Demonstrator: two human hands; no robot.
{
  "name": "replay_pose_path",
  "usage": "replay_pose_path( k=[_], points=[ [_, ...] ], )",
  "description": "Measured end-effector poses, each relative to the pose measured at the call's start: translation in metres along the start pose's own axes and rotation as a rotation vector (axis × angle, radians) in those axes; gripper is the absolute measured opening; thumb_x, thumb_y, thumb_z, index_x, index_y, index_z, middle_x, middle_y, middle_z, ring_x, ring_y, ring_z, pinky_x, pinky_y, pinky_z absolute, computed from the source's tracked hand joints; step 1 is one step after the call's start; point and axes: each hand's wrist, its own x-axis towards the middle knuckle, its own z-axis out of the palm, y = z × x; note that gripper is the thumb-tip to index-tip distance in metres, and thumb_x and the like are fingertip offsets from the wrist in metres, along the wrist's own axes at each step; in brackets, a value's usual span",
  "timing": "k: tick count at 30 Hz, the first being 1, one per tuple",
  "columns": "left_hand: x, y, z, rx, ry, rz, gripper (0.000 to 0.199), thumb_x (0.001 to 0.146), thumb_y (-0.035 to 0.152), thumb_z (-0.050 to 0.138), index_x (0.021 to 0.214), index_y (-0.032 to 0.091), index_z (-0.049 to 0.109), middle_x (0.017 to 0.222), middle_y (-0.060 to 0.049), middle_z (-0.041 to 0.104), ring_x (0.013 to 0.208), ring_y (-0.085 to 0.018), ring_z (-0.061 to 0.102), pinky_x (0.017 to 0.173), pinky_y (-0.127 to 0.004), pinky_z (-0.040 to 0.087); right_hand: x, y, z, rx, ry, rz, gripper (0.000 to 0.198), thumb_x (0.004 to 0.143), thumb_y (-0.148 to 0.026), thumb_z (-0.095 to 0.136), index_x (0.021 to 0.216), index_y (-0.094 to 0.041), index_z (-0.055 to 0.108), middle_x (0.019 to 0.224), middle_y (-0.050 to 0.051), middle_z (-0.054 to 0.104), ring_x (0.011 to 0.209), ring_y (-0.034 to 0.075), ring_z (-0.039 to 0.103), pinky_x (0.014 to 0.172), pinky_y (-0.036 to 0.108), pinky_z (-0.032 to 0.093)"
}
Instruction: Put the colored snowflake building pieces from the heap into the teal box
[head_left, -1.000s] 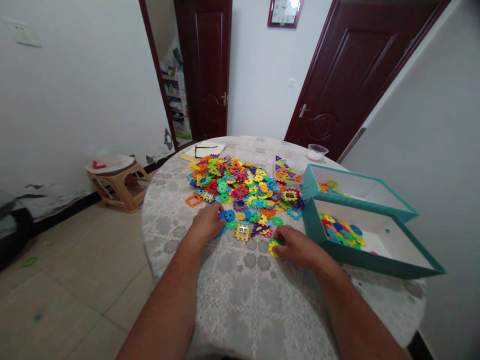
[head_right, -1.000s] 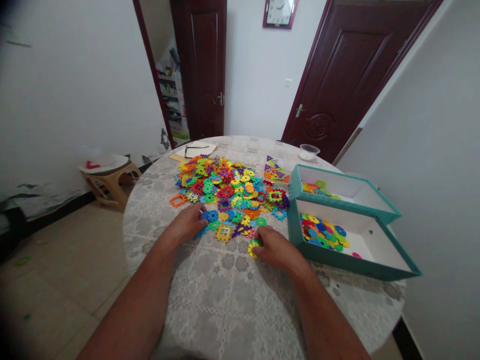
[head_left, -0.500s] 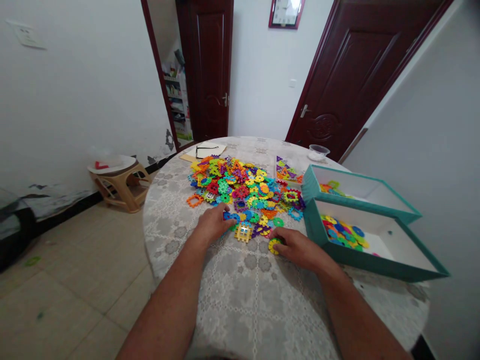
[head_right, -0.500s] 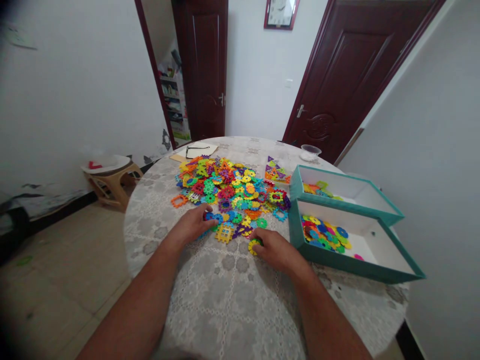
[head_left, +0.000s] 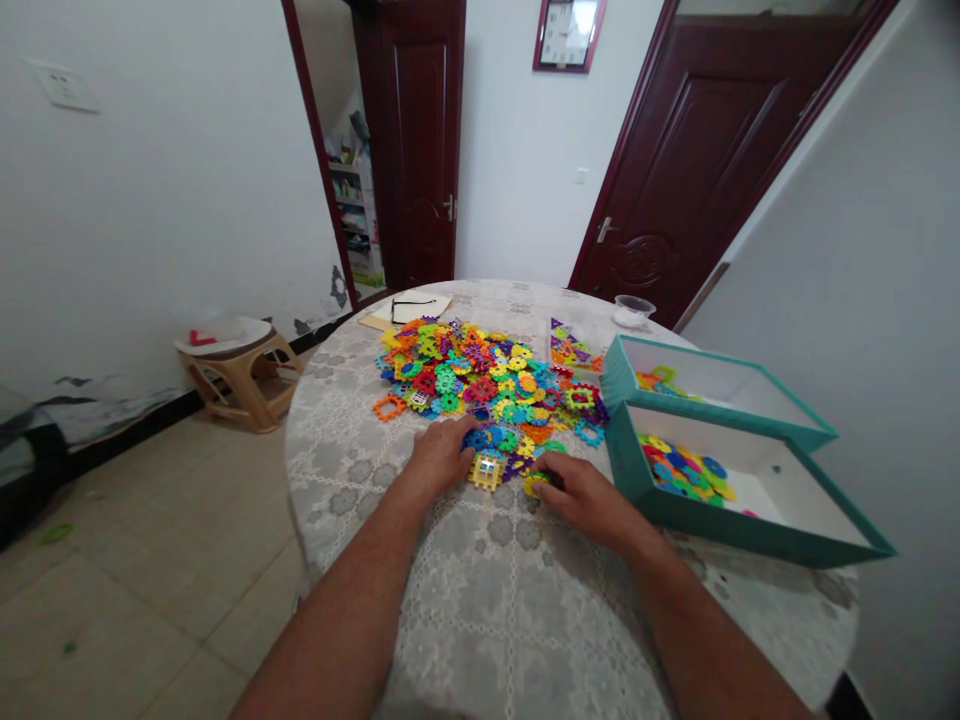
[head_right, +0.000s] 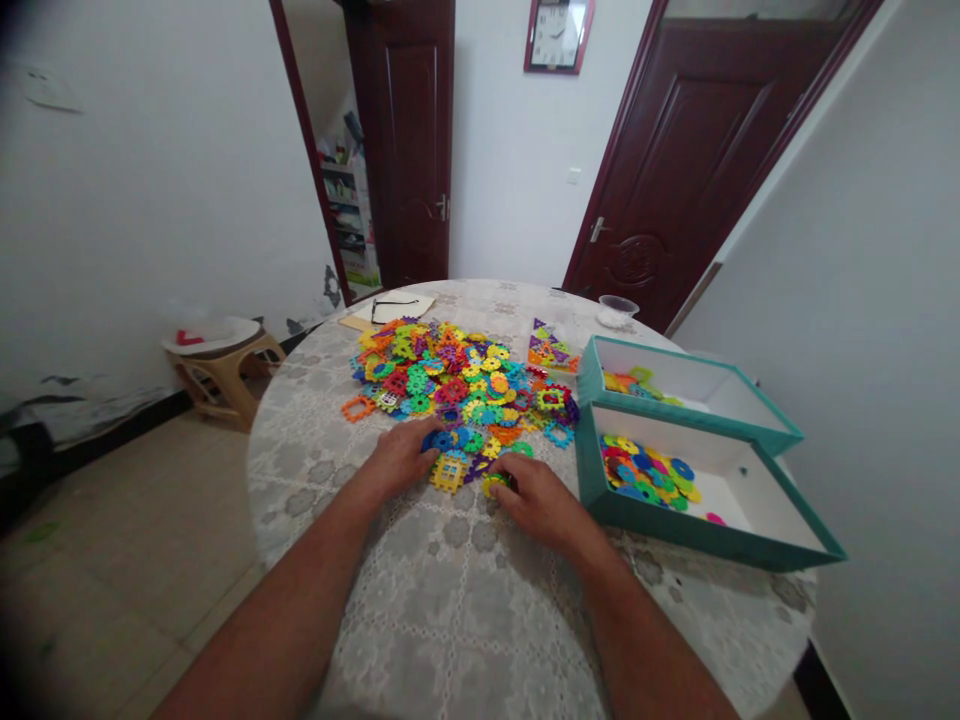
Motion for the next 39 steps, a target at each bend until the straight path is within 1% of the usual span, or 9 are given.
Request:
replay_pose_path(
  k=[7,12,16,20,27,29,33,36,39],
  points=[
    [0.0,-0.002,0.0,-0.121,0.05,0.129,0.034,0.088,0.017,0.06,0.12,0.026,0.066,0.123,-0.006,0.072,0.117,-0.024,0.064,0.103,-0.037,0.048,0.003,-0.006,0.005,0.024,0.13,-0.037,0.01,0.095,-0.028,0.057,0.092,-0.023,0.065,0.09,0.003,0.064,0.086,0.021,0.061,0.078,0.032,0.045],
    [-0.008,0.013,-0.004,-0.334,0.013,0.309,0.031,0.09,0.018,0.06,0.119,0.026,0.067,0.12,-0.005,0.071,0.115,-0.023,0.063,0.104,-0.037,0.049,0.005,-0.014,0.015,0.188,0.269,-0.094,0.012,0.095,-0.028,0.058,0.103,-0.024,0.066,0.137,0.009,0.061,0.116,0.024,0.061,0.091,0.034,0.05],
    [-0.014,0.031,-0.002,-0.476,-0.073,0.381,0.024,0.089,0.019,0.063,0.112,0.025,0.071,0.112,-0.005,0.074,0.104,-0.022,0.065,0.096,-0.036,0.051,0.007,-0.012,0.022,0.222,0.267,-0.052,0.011,0.097,-0.031,0.058,0.103,-0.024,0.066,0.108,0.004,0.069,0.092,0.02,0.063,0.08,0.032,0.049],
    [-0.015,0.035,0.002,-0.577,-0.156,0.298,0.029,0.083,0.019,0.067,0.112,0.024,0.071,0.1,-0.004,0.073,0.09,-0.021,0.066,0.083,-0.034,0.053,0.008,-0.005,0.023,0.209,0.303,0.055,0.014,0.098,-0.037,0.059,0.098,-0.024,0.063,0.083,-0.001,0.064,0.075,0.018,0.058,0.069,0.03,0.043],
    [-0.011,0.027,0.01,-0.785,-0.224,0.181,0.045,0.086,0.024,0.064,0.131,0.022,0.063,0.091,-0.002,0.072,0.077,-0.017,0.066,0.069,-0.028,0.052,0.013,0.004,0.027,0.546,0.297,0.123,0.042,0.093,-0.043,0.063,0.13,-0.025,0.054,0.096,0.001,0.067,0.076,0.018,0.064,0.065,0.03,0.052],
    [-0.011,0.027,0.013,-0.781,-0.178,0.164,0.039,0.086,0.027,0.066,0.125,0.021,0.065,0.086,-0.001,0.071,0.075,-0.016,0.065,0.066,-0.027,0.05,0.014,0.003,0.027,0.597,0.261,0.144,0.051,0.091,-0.043,0.064,0.136,-0.024,0.054,0.097,0.002,0.068,0.075,0.019,0.066,0.065,0.031,0.055],
    [-0.01,0.029,0.013,-0.739,-0.169,0.154,0.017,0.087,0.034,0.069,0.093,0.019,0.065,0.071,0.001,0.065,0.063,-0.014,0.059,0.058,-0.025,0.043,0.013,-0.001,0.023,0.554,0.19,0.188,0.032,0.091,-0.046,0.064,0.111,-0.021,0.064,0.081,0.001,0.069,0.07,0.019,0.066,0.068,0.032,0.055],
    [-0.009,0.03,0.007,-0.699,-0.134,0.159,0.02,0.09,0.038,0.066,0.087,0.019,0.067,0.067,0.001,0.064,0.061,-0.014,0.058,0.058,-0.025,0.042,0.008,-0.006,0.013,0.409,0.287,0.161,0.027,0.094,-0.046,0.062,0.103,-0.021,0.065,0.08,0.0,0.071,0.072,0.019,0.067,0.073,0.032,0.054],
    [-0.008,0.028,0.001,-0.714,-0.079,0.121,0.029,0.096,0.041,0.057,0.106,0.018,0.073,0.075,-0.001,0.068,0.065,-0.015,0.061,0.062,-0.026,0.046,0.0,-0.008,-0.001,0.198,0.501,0.151,0.032,0.096,-0.047,0.061,0.115,-0.021,0.067,0.093,0.004,0.074,0.085,0.022,0.069,0.08,0.035,0.053]
  ],
)
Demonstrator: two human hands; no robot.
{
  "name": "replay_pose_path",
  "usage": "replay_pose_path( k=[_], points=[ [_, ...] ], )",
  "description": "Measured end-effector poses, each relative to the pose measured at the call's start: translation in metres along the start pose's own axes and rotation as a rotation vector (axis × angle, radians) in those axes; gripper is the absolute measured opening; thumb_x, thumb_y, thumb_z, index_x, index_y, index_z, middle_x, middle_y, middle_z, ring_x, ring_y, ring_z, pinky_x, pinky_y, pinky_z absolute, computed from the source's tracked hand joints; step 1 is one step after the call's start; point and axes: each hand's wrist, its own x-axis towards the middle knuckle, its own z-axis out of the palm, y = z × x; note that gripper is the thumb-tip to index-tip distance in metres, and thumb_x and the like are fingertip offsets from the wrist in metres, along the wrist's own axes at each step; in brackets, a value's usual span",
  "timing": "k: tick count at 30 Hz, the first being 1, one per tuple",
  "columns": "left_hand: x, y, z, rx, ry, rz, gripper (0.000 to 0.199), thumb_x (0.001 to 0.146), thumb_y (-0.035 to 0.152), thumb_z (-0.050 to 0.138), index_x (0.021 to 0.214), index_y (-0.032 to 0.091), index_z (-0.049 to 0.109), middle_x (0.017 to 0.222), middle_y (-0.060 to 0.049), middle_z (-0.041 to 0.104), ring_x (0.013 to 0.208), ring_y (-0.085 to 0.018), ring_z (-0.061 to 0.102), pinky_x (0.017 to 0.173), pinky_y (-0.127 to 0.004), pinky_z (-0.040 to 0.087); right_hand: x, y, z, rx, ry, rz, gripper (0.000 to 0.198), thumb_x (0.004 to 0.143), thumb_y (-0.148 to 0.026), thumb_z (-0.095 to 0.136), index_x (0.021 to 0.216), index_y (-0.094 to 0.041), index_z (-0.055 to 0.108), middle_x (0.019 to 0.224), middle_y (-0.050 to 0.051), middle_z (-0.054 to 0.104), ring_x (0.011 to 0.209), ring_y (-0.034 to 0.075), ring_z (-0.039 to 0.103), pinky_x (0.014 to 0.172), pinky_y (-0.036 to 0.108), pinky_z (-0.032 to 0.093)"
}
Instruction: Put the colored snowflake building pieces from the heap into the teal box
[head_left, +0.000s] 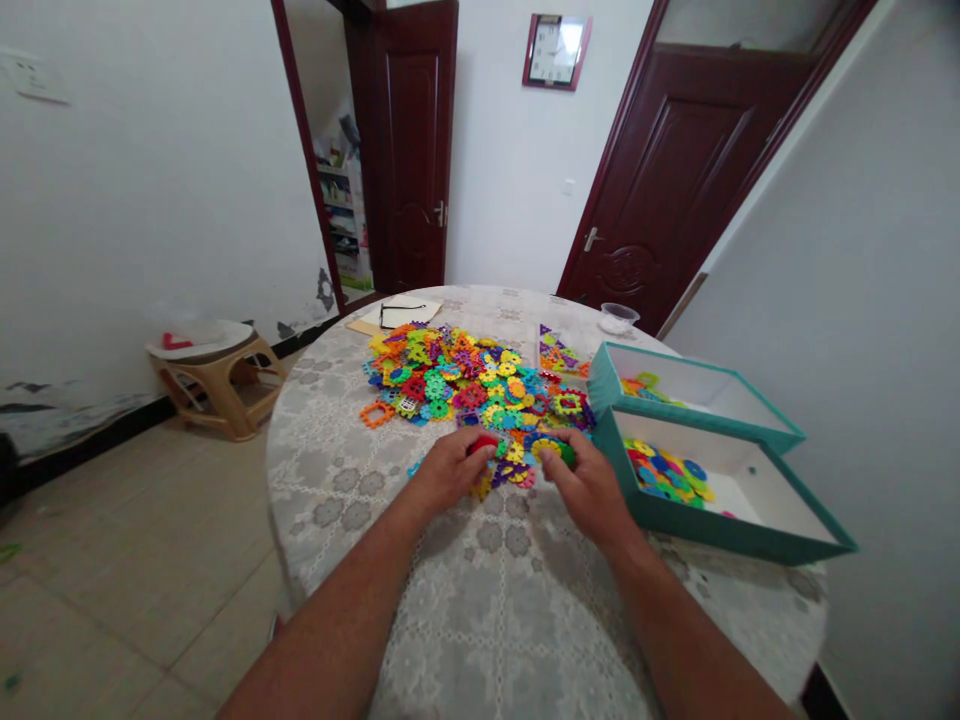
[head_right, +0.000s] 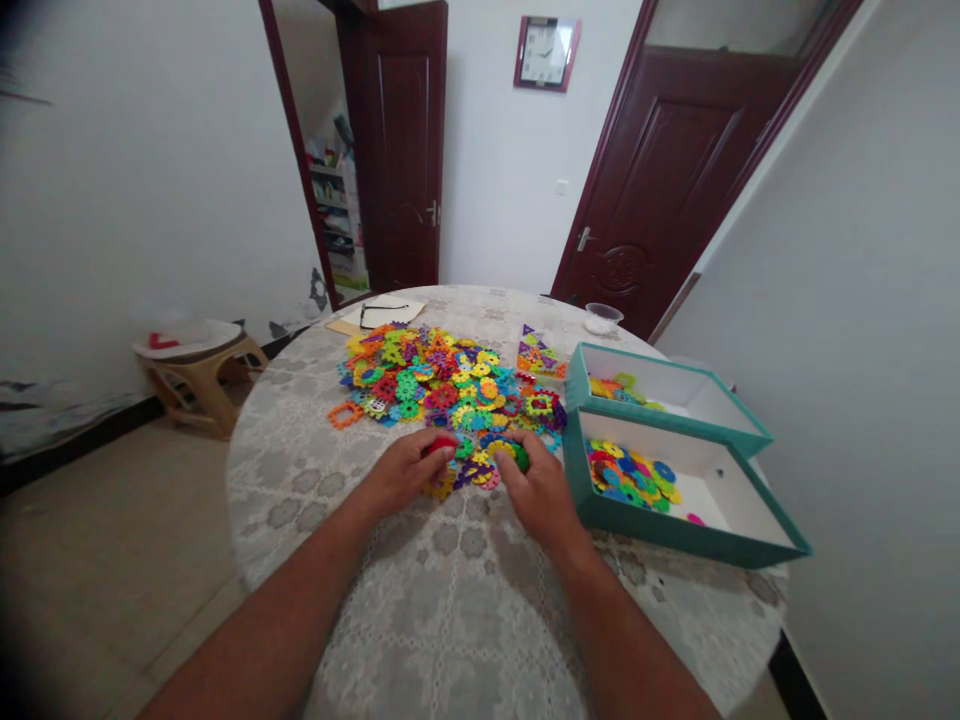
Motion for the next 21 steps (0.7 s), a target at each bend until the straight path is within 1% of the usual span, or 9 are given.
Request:
replay_pose_path(
  k=[3,5,7,10,12,14,17,19,21],
  points=[
    [0.001,0.0,-0.002,-0.107,0.006,-0.072,0.041,0.097,0.04,0.052,0.128,0.018,0.068,0.083,-0.002,0.071,0.065,-0.016,0.064,0.063,-0.028,0.051,0.0,-0.002,-0.017,-0.107,0.18,-0.065,0.038,0.1,-0.047,0.058,0.127,-0.023,0.066,0.107,0.008,0.074,0.097,0.025,0.07,0.088,0.039,0.053],
    [0.002,-0.001,-0.002,-0.156,0.015,-0.085,0.044,0.095,0.038,0.053,0.132,0.019,0.065,0.086,-0.002,0.072,0.066,-0.016,0.066,0.064,-0.028,0.053,0.001,-0.003,-0.026,-0.163,0.291,-0.143,0.038,0.101,-0.044,0.055,0.13,-0.022,0.065,0.116,0.01,0.073,0.105,0.027,0.068,0.095,0.042,0.052],
    [0.003,-0.001,-0.001,-0.163,0.043,-0.063,0.04,0.093,0.038,0.057,0.126,0.019,0.067,0.088,-0.002,0.072,0.071,-0.017,0.068,0.065,-0.028,0.054,0.004,-0.003,-0.035,-0.245,0.392,-0.243,0.036,0.102,-0.04,0.054,0.129,-0.02,0.064,0.121,0.013,0.071,0.113,0.028,0.066,0.101,0.044,0.05],
    [0.003,-0.002,0.001,-0.177,0.054,-0.047,0.03,0.09,0.04,0.062,0.111,0.019,0.068,0.091,-0.003,0.073,0.075,-0.018,0.069,0.064,-0.028,0.054,0.01,0.003,-0.049,-0.413,0.499,-0.339,0.032,0.101,-0.033,0.052,0.125,-0.017,0.066,0.117,0.014,0.069,0.113,0.029,0.063,0.104,0.046,0.049],
    [0.004,-0.003,0.002,-0.196,0.047,-0.067,0.027,0.089,0.041,0.065,0.104,0.019,0.067,0.088,-0.003,0.073,0.073,-0.017,0.068,0.063,-0.027,0.053,0.013,0.014,-0.062,-0.523,0.563,-0.324,0.031,0.1,-0.029,0.051,0.122,-0.016,0.067,0.114,0.015,0.068,0.111,0.03,0.062,0.103,0.047,0.049],
    [0.004,-0.005,0.003,-0.189,0.05,-0.075,0.025,0.089,0.043,0.067,0.099,0.02,0.065,0.082,-0.001,0.072,0.07,-0.017,0.067,0.062,-0.026,0.051,0.017,0.027,-0.075,-0.624,0.616,-0.261,0.031,0.098,-0.027,0.051,0.121,-0.014,0.068,0.112,0.017,0.067,0.109,0.031,0.061,0.1,0.048,0.05],
    [0.003,-0.005,0.003,-0.135,0.047,-0.059,0.026,0.091,0.047,0.066,0.091,0.021,0.063,0.073,0.001,0.069,0.064,-0.015,0.064,0.059,-0.025,0.048,0.019,0.042,-0.089,-0.747,0.649,-0.185,0.033,0.096,-0.025,0.053,0.121,-0.012,0.068,0.111,0.019,0.067,0.109,0.034,0.06,0.1,0.052,0.048],
    [0.002,-0.003,0.003,-0.124,0.028,-0.056,0.029,0.094,0.049,0.064,0.091,0.021,0.062,0.072,0.001,0.069,0.062,-0.015,0.064,0.058,-0.025,0.047,0.02,0.041,-0.089,-0.752,0.665,-0.216,0.033,0.095,-0.025,0.053,0.122,-0.012,0.067,0.113,0.02,0.066,0.113,0.035,0.059,0.102,0.055,0.046],
    [0.0,0.0,0.005,-0.15,-0.008,-0.056,0.031,0.095,0.051,0.061,0.092,0.021,0.061,0.072,0.0,0.07,0.061,-0.015,0.065,0.058,-0.025,0.049,0.017,0.03,-0.078,-0.659,0.646,-0.3,0.03,0.097,-0.024,0.052,0.122,-0.015,0.067,0.115,0.018,0.067,0.115,0.034,0.059,0.104,0.054,0.045]
  ],
)
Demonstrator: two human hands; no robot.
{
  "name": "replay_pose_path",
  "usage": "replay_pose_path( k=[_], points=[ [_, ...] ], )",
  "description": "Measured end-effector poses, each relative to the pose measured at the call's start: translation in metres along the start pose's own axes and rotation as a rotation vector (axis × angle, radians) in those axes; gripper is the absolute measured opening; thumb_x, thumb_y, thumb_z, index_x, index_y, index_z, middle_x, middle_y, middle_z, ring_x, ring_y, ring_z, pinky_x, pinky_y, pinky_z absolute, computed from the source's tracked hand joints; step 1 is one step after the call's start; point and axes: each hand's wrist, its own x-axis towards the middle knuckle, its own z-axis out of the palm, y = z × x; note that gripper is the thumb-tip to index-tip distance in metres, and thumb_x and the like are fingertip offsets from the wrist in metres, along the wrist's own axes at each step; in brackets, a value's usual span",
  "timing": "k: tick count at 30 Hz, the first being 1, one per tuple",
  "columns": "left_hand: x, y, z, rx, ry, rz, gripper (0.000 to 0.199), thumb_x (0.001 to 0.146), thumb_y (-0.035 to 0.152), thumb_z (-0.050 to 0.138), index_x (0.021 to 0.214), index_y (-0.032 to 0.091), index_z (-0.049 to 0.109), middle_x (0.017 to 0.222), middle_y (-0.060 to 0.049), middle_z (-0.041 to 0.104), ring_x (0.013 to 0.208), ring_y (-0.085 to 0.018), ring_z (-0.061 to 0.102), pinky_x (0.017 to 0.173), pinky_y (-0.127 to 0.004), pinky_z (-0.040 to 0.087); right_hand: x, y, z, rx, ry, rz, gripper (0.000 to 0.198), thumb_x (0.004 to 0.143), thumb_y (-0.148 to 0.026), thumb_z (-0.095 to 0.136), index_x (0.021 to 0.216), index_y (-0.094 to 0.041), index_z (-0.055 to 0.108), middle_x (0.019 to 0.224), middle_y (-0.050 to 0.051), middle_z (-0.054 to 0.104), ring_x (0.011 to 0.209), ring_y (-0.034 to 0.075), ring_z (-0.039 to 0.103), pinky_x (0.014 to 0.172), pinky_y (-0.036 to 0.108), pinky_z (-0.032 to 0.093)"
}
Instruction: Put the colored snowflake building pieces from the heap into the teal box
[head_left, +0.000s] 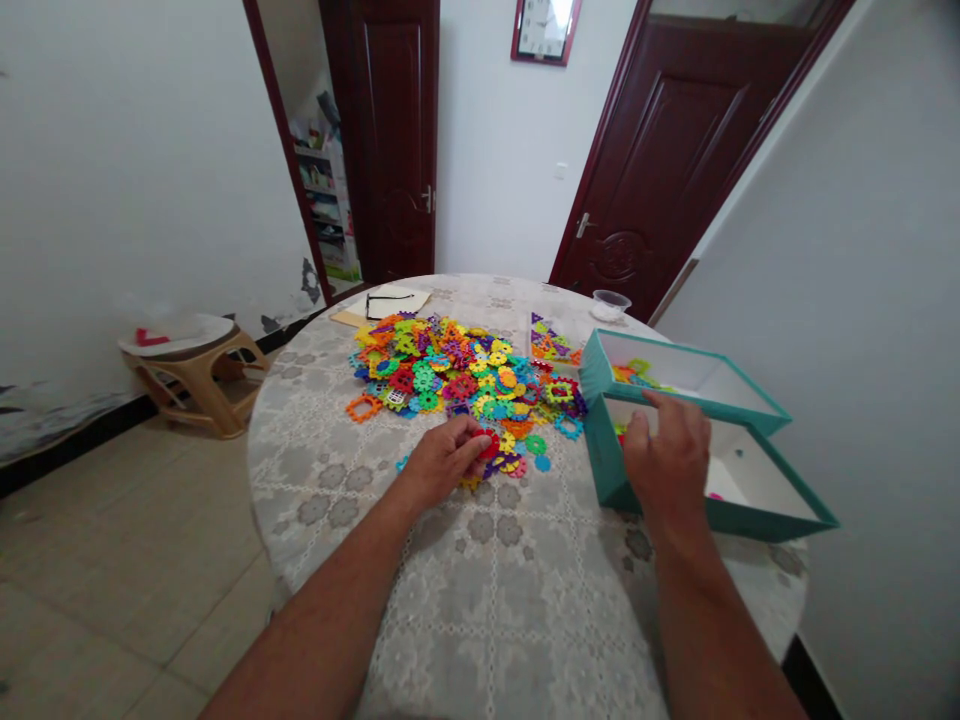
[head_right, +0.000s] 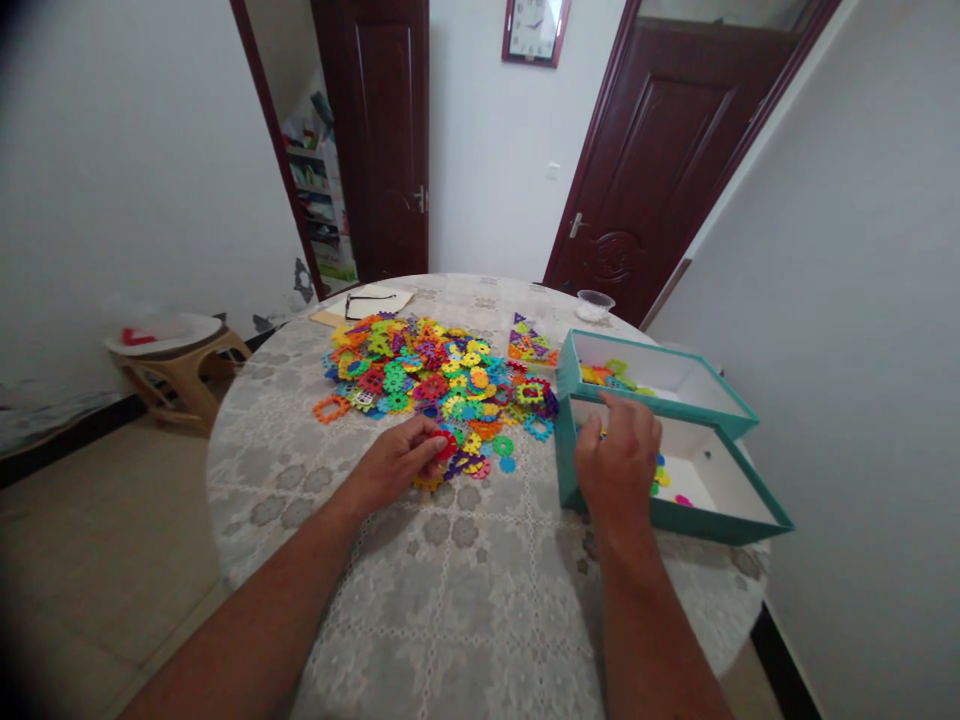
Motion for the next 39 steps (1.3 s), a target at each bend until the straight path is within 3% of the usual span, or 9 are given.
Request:
replay_pose_path(
  k=[2,7,10,13,20,24,27,33,39],
  points=[
    [-0.002,0.003,0.003,-0.035,-0.054,0.003,0.032,0.097,0.053,0.059,0.092,0.021,0.06,0.074,0.0,0.07,0.059,-0.014,0.065,0.057,-0.025,0.049,-0.006,-0.026,0.001,0.193,-0.093,-0.06,0.026,0.1,-0.025,0.051,0.121,-0.018,0.066,0.112,0.014,0.068,0.108,0.029,0.063,0.098,0.048,0.05],
    [-0.004,0.006,0.008,0.006,-0.131,0.08,0.041,0.102,0.056,0.047,0.086,0.021,0.061,0.071,-0.002,0.069,0.058,-0.014,0.064,0.057,-0.026,0.05,-0.039,-0.089,0.01,0.603,-0.587,-0.196,0.031,0.101,-0.026,0.059,0.131,-0.022,0.061,0.11,0.009,0.071,0.089,0.021,0.066,0.082,0.035,0.054],
    [-0.004,0.005,0.008,0.041,-0.158,0.138,0.043,0.104,0.057,0.045,0.086,0.021,0.062,0.07,-0.002,0.068,0.061,-0.015,0.064,0.061,-0.027,0.05,-0.051,-0.106,0.017,0.673,-0.672,-0.185,0.03,0.1,-0.02,0.058,0.129,-0.022,0.062,0.111,0.008,0.072,0.092,0.021,0.066,0.084,0.034,0.053],
    [-0.003,0.004,0.004,0.14,-0.128,0.175,0.041,0.105,0.052,0.044,0.087,0.021,0.065,0.075,-0.003,0.071,0.067,-0.016,0.065,0.065,-0.029,0.051,-0.046,-0.103,0.018,0.66,-0.565,-0.134,0.023,0.098,-0.016,0.056,0.119,-0.021,0.065,0.105,0.007,0.072,0.092,0.02,0.065,0.085,0.033,0.053],
    [0.004,-0.009,-0.01,0.56,0.313,0.28,0.018,0.1,0.032,0.052,0.098,0.022,0.066,0.092,-0.004,0.073,0.086,-0.021,0.066,0.081,-0.035,0.05,-0.009,-0.039,0.006,0.248,-0.06,-0.063,0.02,0.095,-0.014,0.05,0.105,-0.02,0.066,0.102,0.01,0.067,0.103,0.026,0.061,0.096,0.043,0.05],
    [0.004,-0.018,-0.007,0.703,0.219,0.402,0.012,0.096,0.028,0.06,0.102,0.022,0.069,0.103,-0.008,0.072,0.102,-0.025,0.063,0.095,-0.041,0.049,0.0,-0.012,0.005,0.026,0.032,-0.006,0.019,0.093,-0.015,0.051,0.104,-0.019,0.067,0.105,0.013,0.067,0.109,0.03,0.059,0.102,0.049,0.045],
    [0.002,-0.017,0.003,0.811,0.075,0.395,0.018,0.091,0.035,0.071,0.105,0.023,0.072,0.115,-0.011,0.069,0.112,-0.029,0.059,0.1,-0.045,0.046,-0.003,-0.022,0.003,0.069,0.015,-0.045,0.017,0.097,-0.018,0.051,0.105,-0.021,0.066,0.107,0.012,0.067,0.111,0.03,0.06,0.104,0.05,0.045],
    [-0.004,-0.011,0.012,0.933,-0.063,0.292,0.023,0.085,0.038,0.079,0.104,0.026,0.073,0.125,-0.01,0.063,0.121,-0.031,0.053,0.101,-0.046,0.043,-0.035,-0.068,0.023,0.334,-0.424,-0.239,0.031,0.097,-0.013,0.05,0.122,-0.022,0.066,0.123,0.013,0.067,0.12,0.029,0.059,0.107,0.048,0.048],
    [-0.008,-0.009,0.005,0.908,-0.107,0.322,0.014,0.086,0.028,0.072,0.099,0.024,0.069,0.114,-0.008,0.064,0.113,-0.028,0.055,0.097,-0.041,0.045,-0.064,-0.078,0.048,0.36,-0.842,-0.34,0.028,0.097,-0.014,0.06,0.122,-0.021,0.069,0.126,0.012,0.066,0.119,0.026,0.057,0.105,0.043,0.047]
  ],
)
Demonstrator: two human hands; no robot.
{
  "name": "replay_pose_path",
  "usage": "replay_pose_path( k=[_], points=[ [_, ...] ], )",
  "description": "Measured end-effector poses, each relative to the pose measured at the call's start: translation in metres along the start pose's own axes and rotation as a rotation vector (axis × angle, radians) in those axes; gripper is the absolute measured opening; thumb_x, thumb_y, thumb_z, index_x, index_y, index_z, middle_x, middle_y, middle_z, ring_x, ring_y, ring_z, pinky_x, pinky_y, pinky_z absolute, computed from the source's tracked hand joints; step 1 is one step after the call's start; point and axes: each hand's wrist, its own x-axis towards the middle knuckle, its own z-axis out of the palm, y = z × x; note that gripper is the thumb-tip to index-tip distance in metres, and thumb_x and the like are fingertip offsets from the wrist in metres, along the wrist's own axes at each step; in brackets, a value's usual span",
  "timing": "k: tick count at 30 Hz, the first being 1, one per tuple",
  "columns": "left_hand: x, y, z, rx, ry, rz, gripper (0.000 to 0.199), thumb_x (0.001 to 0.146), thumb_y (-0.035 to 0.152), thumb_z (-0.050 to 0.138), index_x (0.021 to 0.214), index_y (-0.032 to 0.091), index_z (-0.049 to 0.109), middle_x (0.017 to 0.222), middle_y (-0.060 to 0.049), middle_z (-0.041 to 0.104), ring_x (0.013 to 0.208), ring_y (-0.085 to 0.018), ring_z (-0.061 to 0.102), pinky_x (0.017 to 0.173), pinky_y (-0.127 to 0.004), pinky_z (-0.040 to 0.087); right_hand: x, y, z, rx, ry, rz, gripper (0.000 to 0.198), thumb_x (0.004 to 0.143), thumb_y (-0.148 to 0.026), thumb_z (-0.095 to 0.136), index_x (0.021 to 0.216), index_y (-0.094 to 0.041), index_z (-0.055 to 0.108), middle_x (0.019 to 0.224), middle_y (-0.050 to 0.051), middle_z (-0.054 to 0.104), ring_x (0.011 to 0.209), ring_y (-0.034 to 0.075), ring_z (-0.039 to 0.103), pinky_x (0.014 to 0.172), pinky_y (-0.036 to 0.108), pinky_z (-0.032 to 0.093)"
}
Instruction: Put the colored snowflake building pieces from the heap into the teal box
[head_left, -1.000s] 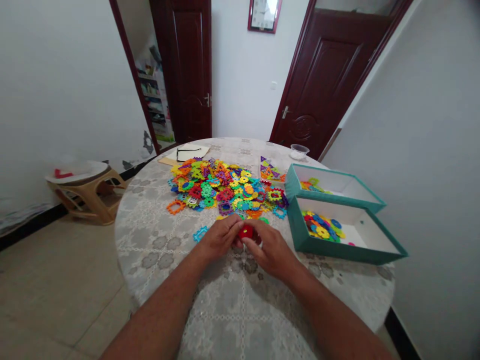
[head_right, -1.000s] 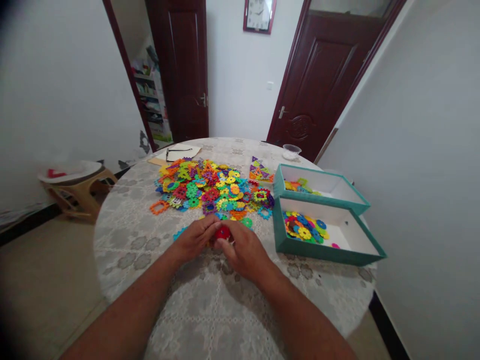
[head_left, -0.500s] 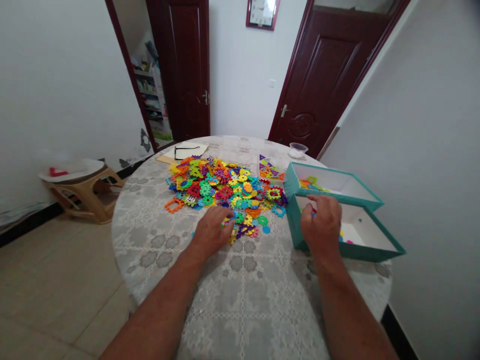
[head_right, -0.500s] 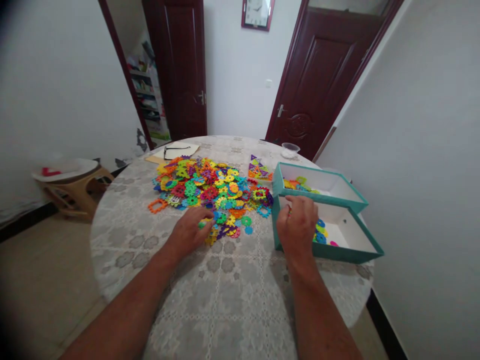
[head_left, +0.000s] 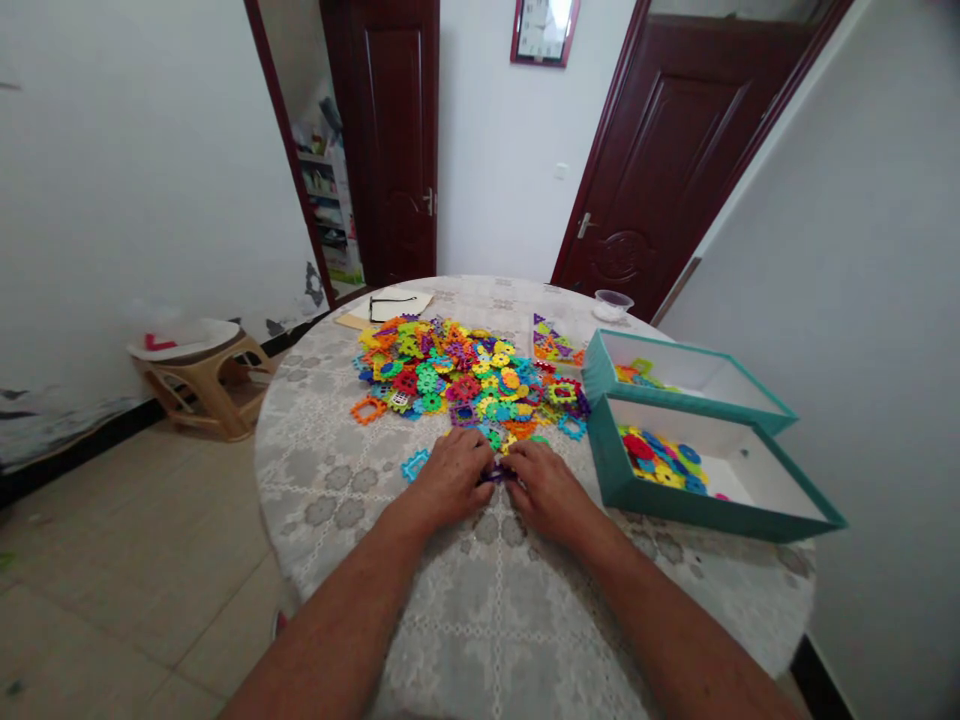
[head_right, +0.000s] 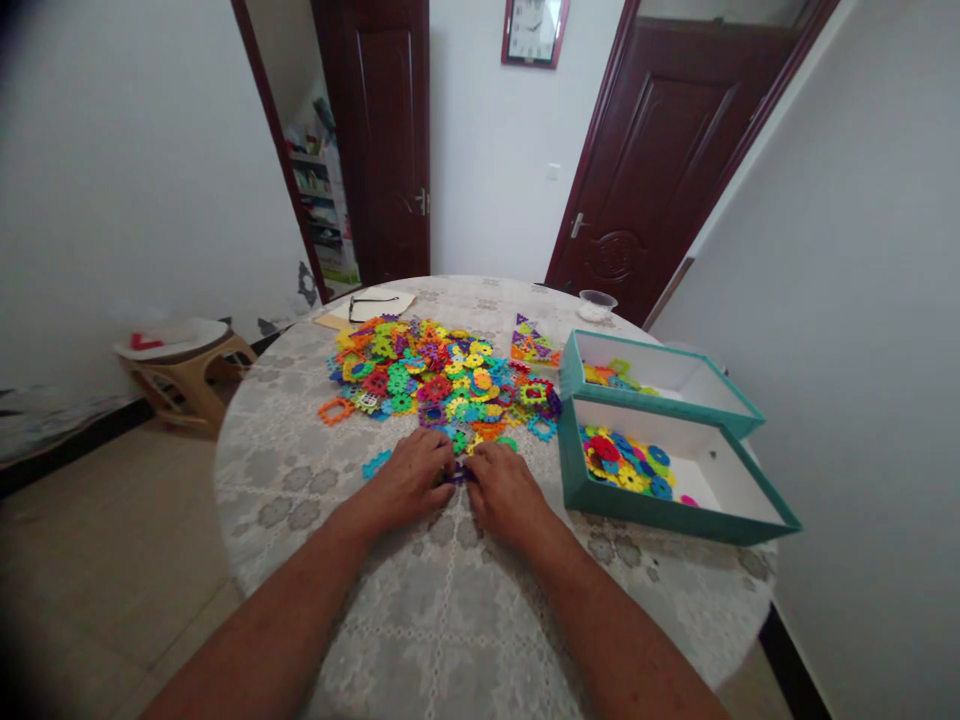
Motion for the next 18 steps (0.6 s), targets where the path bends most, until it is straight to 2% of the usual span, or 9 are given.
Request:
replay_pose_path(
  k=[3,5,8,10,13,18],
  points=[
    [0.0,-0.007,-0.003,-0.066,0.017,-0.017,0.007,0.087,0.027,0.067,0.093,0.023,0.068,0.107,-0.007,0.065,0.107,-0.026,0.058,0.094,-0.038,0.047,0.0,-0.003,-0.001,-0.019,-0.036,-0.014,0.017,0.096,-0.015,0.063,0.11,-0.019,0.071,0.124,0.012,0.065,0.118,0.026,0.056,0.104,0.041,0.045],
    [0.001,-0.015,-0.004,-0.093,0.113,-0.073,0.009,0.089,0.022,0.06,0.094,0.022,0.068,0.103,-0.008,0.066,0.103,-0.026,0.06,0.094,-0.039,0.048,0.001,-0.007,-0.004,-0.026,-0.043,-0.03,0.013,0.095,-0.014,0.063,0.105,-0.018,0.07,0.119,0.011,0.066,0.116,0.026,0.056,0.102,0.04,0.044],
    [0.002,-0.03,-0.004,-0.104,0.306,-0.195,0.022,0.089,0.013,0.05,0.101,0.021,0.068,0.106,-0.009,0.068,0.108,-0.027,0.061,0.103,-0.042,0.047,0.001,-0.011,-0.006,-0.022,-0.059,-0.076,0.011,0.096,-0.015,0.061,0.104,-0.019,0.068,0.114,0.01,0.067,0.111,0.025,0.057,0.1,0.039,0.043],
    [0.001,-0.037,-0.003,-0.111,0.359,-0.258,0.027,0.09,0.012,0.048,0.104,0.02,0.069,0.111,-0.01,0.069,0.113,-0.028,0.061,0.107,-0.043,0.046,0.002,-0.012,-0.005,-0.026,-0.069,-0.097,0.01,0.097,-0.016,0.059,0.103,-0.018,0.067,0.109,0.009,0.068,0.106,0.025,0.058,0.097,0.039,0.044],
    [0.0,-0.043,-0.003,-0.108,0.316,-0.302,0.03,0.09,0.013,0.051,0.111,0.02,0.071,0.117,-0.011,0.071,0.118,-0.029,0.062,0.11,-0.044,0.045,0.002,-0.01,-0.002,-0.03,-0.042,-0.079,0.013,0.1,-0.017,0.052,0.1,-0.019,0.065,0.101,0.009,0.067,0.099,0.024,0.058,0.09,0.037,0.045],
    [-0.001,-0.037,-0.004,-0.011,0.195,-0.318,0.033,0.092,0.028,0.063,0.123,0.023,0.072,0.126,-0.012,0.07,0.121,-0.031,0.061,0.106,-0.044,0.045,0.002,-0.008,-0.005,0.089,0.112,0.082,0.022,0.103,-0.023,0.041,0.106,-0.021,0.063,0.098,0.008,0.069,0.092,0.023,0.063,0.083,0.035,0.048]
  ],
)
